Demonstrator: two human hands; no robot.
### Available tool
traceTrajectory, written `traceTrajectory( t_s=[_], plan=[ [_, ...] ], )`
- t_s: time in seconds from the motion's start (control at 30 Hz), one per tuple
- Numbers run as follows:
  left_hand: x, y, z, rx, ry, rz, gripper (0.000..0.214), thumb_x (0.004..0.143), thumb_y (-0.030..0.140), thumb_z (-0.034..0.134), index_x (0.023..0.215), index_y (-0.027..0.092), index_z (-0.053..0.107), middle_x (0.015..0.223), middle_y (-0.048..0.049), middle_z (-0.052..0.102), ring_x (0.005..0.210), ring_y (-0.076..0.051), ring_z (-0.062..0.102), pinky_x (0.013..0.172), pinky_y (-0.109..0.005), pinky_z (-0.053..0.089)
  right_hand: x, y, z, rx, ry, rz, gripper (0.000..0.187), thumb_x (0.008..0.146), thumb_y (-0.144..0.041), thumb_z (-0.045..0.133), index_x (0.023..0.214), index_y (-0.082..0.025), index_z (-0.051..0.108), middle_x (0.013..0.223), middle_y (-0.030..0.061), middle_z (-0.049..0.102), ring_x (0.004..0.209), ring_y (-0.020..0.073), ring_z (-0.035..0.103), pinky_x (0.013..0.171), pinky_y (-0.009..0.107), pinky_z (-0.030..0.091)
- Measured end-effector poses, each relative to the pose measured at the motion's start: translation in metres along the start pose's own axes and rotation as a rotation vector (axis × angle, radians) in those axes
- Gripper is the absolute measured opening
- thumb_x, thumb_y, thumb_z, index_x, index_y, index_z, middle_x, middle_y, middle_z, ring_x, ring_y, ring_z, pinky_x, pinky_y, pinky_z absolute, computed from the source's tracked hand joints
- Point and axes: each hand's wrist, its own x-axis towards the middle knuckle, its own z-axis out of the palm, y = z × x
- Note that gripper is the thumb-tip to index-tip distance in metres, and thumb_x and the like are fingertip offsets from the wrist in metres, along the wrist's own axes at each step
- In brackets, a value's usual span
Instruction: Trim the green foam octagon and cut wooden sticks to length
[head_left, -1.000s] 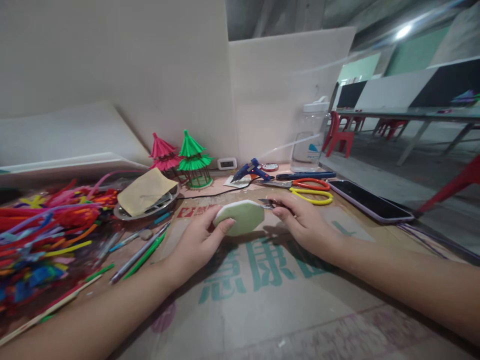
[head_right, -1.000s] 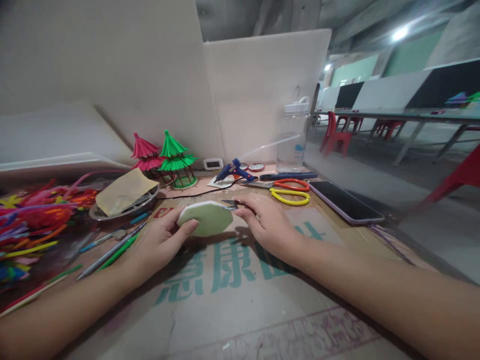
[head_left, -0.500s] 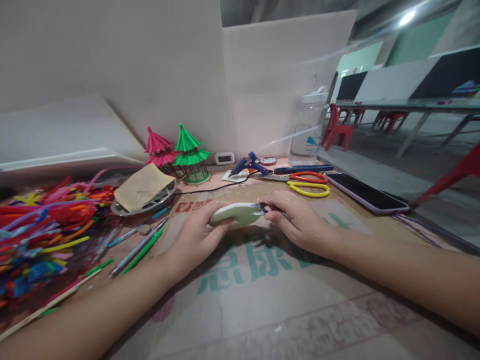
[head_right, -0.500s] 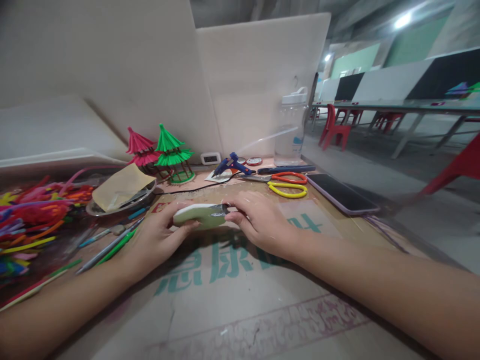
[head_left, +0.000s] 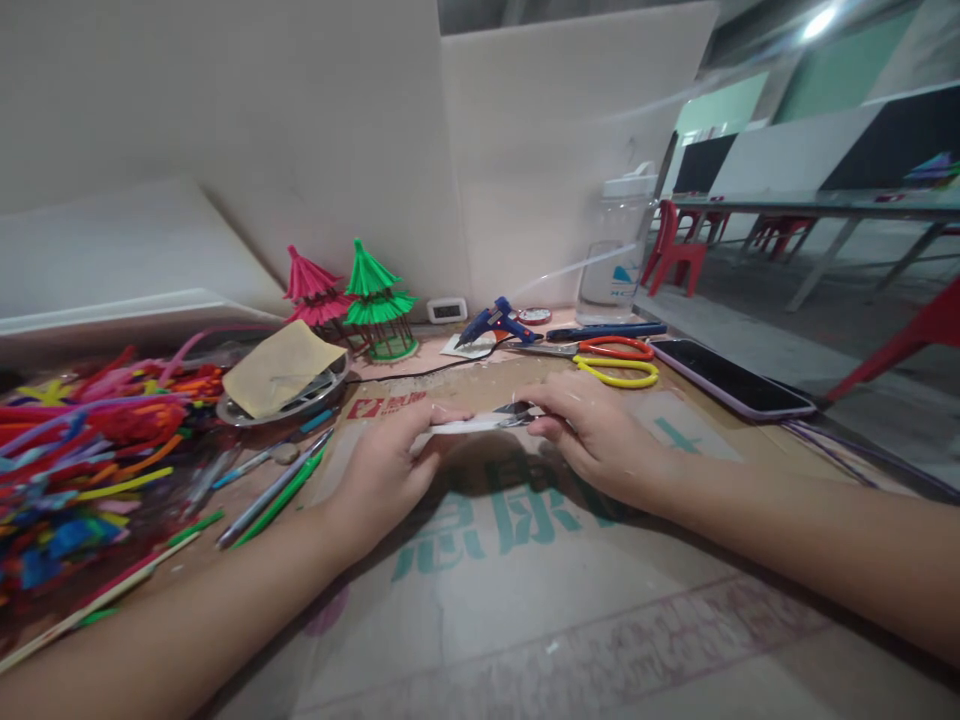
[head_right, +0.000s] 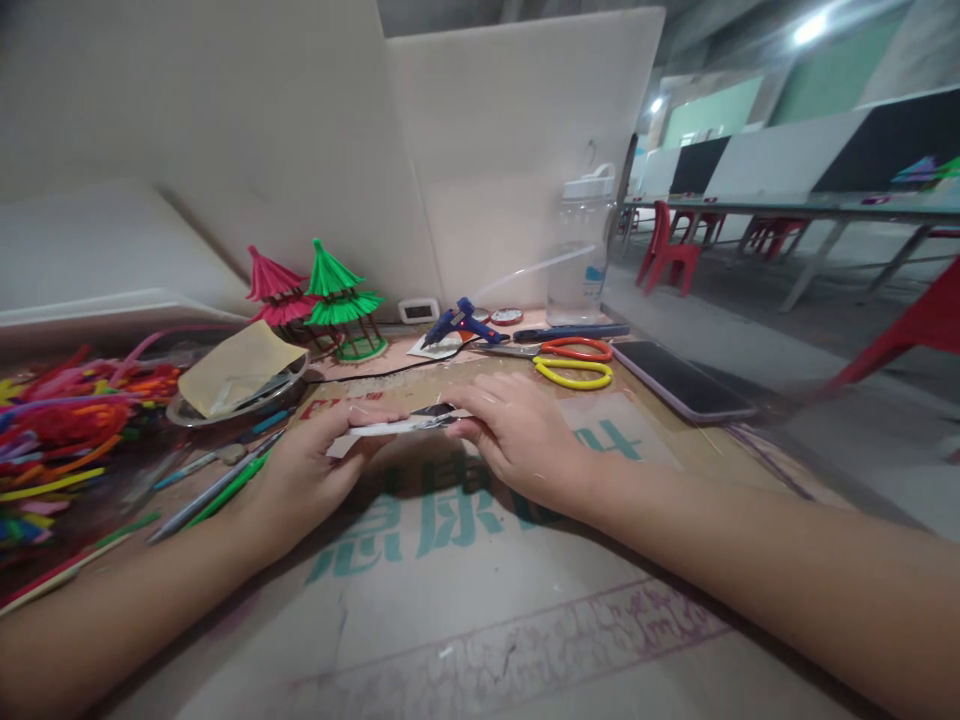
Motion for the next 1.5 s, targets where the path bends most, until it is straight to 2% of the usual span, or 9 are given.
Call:
traceTrajectory(
  t_s=[0.37, 0.77, 1.03, 1.2, 1.37, 1.5],
  plan=[
    [-0.002, -0.001, 0.001, 0.051, 0.017, 0.109, 0.020, 0.088, 0.012, 0.053, 0.102, 0.018, 0.064, 0.105, -0.0054, 0.073, 0.097, -0.017, 0.069, 0.086, -0.029, 0.054, 0.000, -0.004, 0.000, -0.006, -0.003, -0.088, 0.039, 0.101, -0.038, 0.034, 0.102, -0.012, 0.064, 0.079, 0.0077, 0.061, 0.072, 0.0200, 0.050, 0.066, 0.033, 0.038],
    [-0.003, 0.003, 0.000, 0.038, 0.002, 0.074, 0.019, 0.089, 0.015, 0.049, 0.101, 0.019, 0.064, 0.107, -0.0065, 0.073, 0.099, -0.019, 0.068, 0.087, -0.032, 0.054, -0.001, -0.001, -0.002, -0.006, -0.024, -0.072, 0.036, 0.101, -0.038, 0.036, 0.102, -0.015, 0.063, 0.080, 0.0073, 0.061, 0.074, 0.0201, 0.051, 0.067, 0.032, 0.038],
    [-0.003, 0.002, 0.000, 0.049, -0.002, 0.039, 0.019, 0.089, 0.016, 0.049, 0.102, 0.019, 0.063, 0.106, -0.0059, 0.073, 0.099, -0.018, 0.068, 0.088, -0.030, 0.052, 0.000, 0.000, -0.003, 0.002, -0.026, -0.074, 0.032, 0.099, -0.033, 0.041, 0.102, -0.012, 0.065, 0.077, 0.0077, 0.061, 0.072, 0.0200, 0.052, 0.066, 0.032, 0.038],
    [-0.002, 0.004, -0.001, 0.035, -0.008, 0.014, 0.017, 0.089, 0.018, 0.051, 0.100, 0.019, 0.063, 0.106, -0.0053, 0.072, 0.098, -0.019, 0.067, 0.087, -0.030, 0.052, 0.001, 0.001, -0.001, 0.063, -0.022, -0.004, 0.028, 0.099, -0.032, 0.043, 0.100, -0.015, 0.066, 0.076, 0.0059, 0.064, 0.074, 0.0194, 0.056, 0.067, 0.031, 0.042],
    [0.000, 0.009, -0.002, 0.093, 0.033, -0.065, 0.011, 0.089, 0.024, 0.052, 0.092, 0.018, 0.061, 0.084, -0.0016, 0.069, 0.076, -0.017, 0.064, 0.067, -0.025, 0.050, -0.001, 0.005, 0.003, 0.140, 0.084, 0.174, 0.024, 0.097, -0.031, 0.046, 0.106, -0.019, 0.064, 0.099, 0.0084, 0.071, 0.091, 0.0223, 0.065, 0.079, 0.037, 0.050],
    [0.002, 0.009, -0.002, 0.071, 0.032, -0.118, 0.014, 0.091, 0.029, 0.048, 0.089, 0.018, 0.057, 0.077, -0.0004, 0.064, 0.068, -0.014, 0.058, 0.061, -0.024, 0.046, -0.002, 0.007, 0.006, 0.154, 0.104, 0.216, 0.026, 0.096, -0.032, 0.046, 0.108, -0.018, 0.064, 0.104, 0.0102, 0.072, 0.096, 0.0242, 0.066, 0.083, 0.040, 0.052]
  ],
)
